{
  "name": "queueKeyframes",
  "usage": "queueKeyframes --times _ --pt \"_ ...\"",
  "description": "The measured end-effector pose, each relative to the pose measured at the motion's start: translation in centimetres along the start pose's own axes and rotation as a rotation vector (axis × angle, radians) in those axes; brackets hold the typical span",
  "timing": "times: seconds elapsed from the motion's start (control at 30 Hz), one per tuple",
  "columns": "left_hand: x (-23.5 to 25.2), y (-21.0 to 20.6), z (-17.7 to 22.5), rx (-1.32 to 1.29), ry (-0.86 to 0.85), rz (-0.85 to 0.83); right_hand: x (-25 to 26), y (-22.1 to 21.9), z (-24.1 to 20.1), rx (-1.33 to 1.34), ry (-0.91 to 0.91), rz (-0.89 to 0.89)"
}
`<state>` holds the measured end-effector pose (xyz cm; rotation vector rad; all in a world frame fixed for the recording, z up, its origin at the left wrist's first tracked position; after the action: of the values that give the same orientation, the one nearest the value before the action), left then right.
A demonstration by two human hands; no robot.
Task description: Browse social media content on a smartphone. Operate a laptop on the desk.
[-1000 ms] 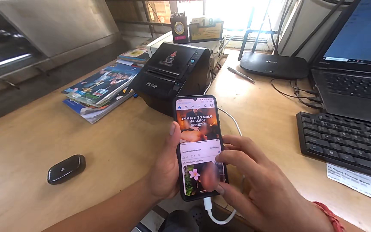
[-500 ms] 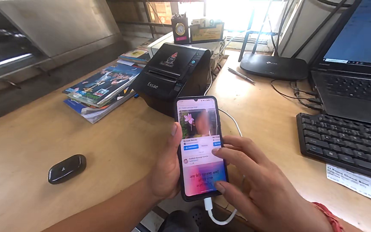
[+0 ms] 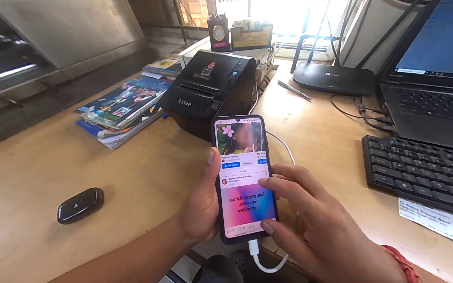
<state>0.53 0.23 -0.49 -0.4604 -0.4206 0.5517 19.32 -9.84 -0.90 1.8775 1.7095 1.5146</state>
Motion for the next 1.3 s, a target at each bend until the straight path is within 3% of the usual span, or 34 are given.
queueKeyframes --times 1.3 --pt "-0.02 -0.05 0.03 0.017 0.005 0.009 0.04 0.07 0.03 -0.024 -0.010 0.030"
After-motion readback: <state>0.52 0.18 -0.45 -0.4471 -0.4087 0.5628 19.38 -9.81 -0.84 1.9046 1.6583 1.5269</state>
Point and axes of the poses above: each hand's wrist, its own x-axis towards the middle knuckle, its own y-axis out of the back of the hand, z = x × y, the point moved 1 cm from there along x, towards the middle knuckle, and after that the axes turned 2 degrees about -z, right-handed, at the moved point
